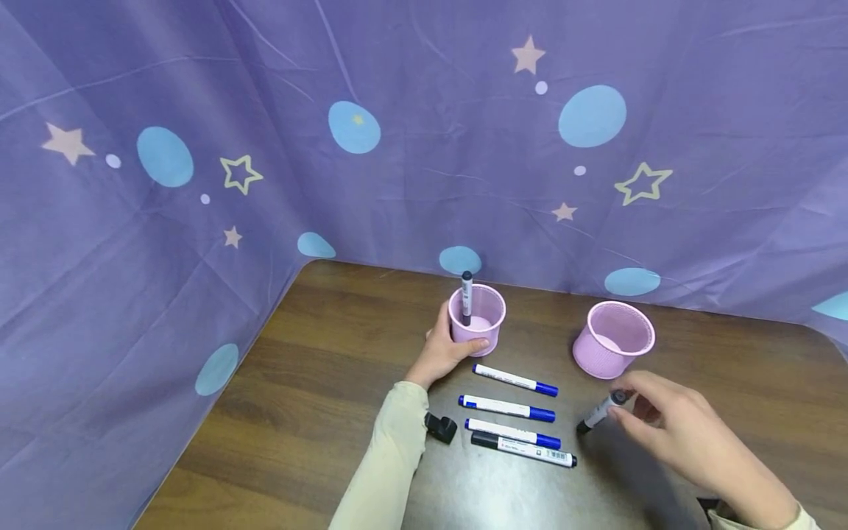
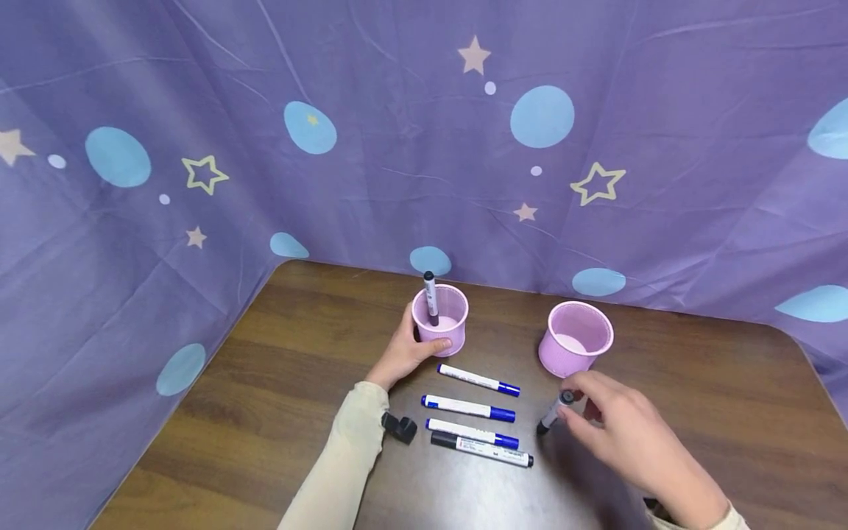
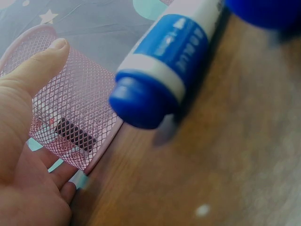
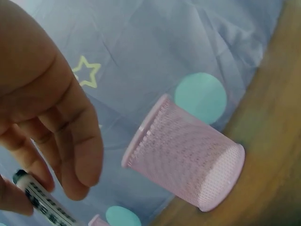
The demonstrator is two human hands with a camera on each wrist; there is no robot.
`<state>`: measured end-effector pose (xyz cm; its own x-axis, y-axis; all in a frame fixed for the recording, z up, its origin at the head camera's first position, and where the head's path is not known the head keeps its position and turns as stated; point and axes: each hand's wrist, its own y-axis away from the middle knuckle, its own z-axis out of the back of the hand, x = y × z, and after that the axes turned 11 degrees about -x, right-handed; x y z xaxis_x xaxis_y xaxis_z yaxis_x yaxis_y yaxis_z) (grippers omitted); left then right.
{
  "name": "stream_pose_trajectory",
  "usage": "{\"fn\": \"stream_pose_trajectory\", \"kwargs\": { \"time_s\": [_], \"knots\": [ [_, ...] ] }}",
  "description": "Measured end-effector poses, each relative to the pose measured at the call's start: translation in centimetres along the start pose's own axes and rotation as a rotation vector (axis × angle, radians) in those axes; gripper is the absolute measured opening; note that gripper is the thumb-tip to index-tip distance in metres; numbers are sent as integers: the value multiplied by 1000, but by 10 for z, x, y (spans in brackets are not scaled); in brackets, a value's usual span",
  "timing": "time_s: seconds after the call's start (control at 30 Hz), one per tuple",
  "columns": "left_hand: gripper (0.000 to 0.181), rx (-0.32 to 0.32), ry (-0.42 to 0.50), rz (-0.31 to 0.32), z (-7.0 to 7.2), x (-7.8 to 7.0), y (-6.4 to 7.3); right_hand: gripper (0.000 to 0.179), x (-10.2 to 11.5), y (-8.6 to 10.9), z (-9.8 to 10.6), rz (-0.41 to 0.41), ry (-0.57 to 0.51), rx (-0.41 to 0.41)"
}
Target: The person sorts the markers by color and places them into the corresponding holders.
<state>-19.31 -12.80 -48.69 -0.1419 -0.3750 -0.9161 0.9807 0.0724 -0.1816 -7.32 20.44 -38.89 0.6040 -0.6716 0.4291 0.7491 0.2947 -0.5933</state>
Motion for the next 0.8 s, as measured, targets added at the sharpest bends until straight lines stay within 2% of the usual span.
{"fn": "stream_pose_trajectory", "kwargs": {
  "time_s": [0.3, 0.6, 0.8],
  "knots": [
    [97, 7, 11, 15, 1, -2, 0, 41, -2, 1, -11, -43, -85, -21],
    [97, 5, 2, 21, 1, -2, 0, 38, -1, 0, -16, -71, -102, -32],
    [98, 6, -5, 26, 1, -1, 0, 37, 0, -8, -13, -46, -83, -66]
  ]
}}
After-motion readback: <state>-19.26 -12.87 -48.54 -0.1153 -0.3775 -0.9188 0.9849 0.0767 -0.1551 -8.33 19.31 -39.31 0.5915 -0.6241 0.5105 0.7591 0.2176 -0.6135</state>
